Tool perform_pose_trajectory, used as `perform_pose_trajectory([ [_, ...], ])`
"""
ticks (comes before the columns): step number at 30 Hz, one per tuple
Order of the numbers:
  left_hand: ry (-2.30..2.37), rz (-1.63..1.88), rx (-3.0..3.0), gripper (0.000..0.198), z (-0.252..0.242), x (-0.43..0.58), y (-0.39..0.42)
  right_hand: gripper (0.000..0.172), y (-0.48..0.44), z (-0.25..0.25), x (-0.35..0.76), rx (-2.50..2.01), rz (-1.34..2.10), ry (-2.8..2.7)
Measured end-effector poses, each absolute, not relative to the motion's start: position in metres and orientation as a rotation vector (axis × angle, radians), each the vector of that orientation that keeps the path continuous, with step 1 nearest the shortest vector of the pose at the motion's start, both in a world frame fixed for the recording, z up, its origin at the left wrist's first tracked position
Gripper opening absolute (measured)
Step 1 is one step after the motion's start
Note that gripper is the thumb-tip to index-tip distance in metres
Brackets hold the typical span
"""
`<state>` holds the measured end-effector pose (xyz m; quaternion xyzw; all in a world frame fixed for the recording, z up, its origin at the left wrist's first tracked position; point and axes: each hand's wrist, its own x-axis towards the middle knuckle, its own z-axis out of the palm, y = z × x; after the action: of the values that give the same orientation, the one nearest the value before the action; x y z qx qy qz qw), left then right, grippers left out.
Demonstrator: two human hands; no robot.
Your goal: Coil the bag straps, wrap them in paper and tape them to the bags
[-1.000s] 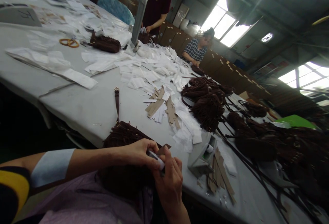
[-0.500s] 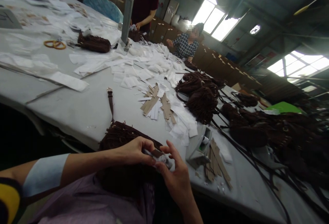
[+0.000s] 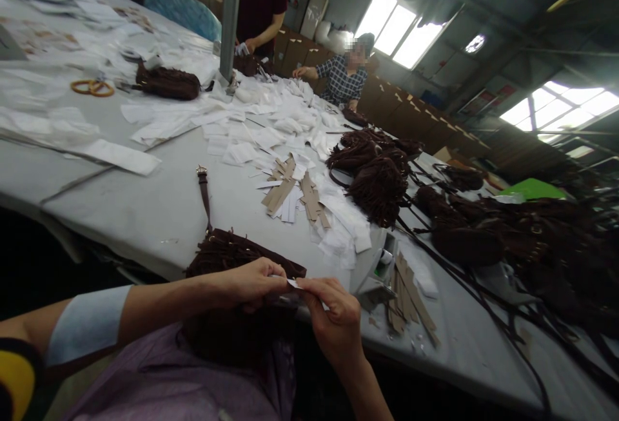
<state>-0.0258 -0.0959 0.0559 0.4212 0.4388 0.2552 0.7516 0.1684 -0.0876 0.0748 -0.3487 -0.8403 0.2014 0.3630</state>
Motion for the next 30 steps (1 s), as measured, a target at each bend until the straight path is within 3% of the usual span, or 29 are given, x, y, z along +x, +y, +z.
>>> perform_pose_trajectory([
  [9, 0.644, 0.553, 0.190, 0.035, 0.055, -0.024, -0.098, 0.024, -0.097, 0.077, 0.168, -0.690, -0.141, -2.343],
  [19, 0.670, 0.544, 0.391, 0.039, 0.054, -0.020, -0.100, 0.018, -0.098, 0.052, 0.161, -0.897, 0.268, -2.072],
  [30, 0.975, 0.811, 0.931, 0.022, 0.051, -0.015, -0.104, 0.019, -0.098, 0.043, 0.160, -0.919, 0.210, -2.005],
])
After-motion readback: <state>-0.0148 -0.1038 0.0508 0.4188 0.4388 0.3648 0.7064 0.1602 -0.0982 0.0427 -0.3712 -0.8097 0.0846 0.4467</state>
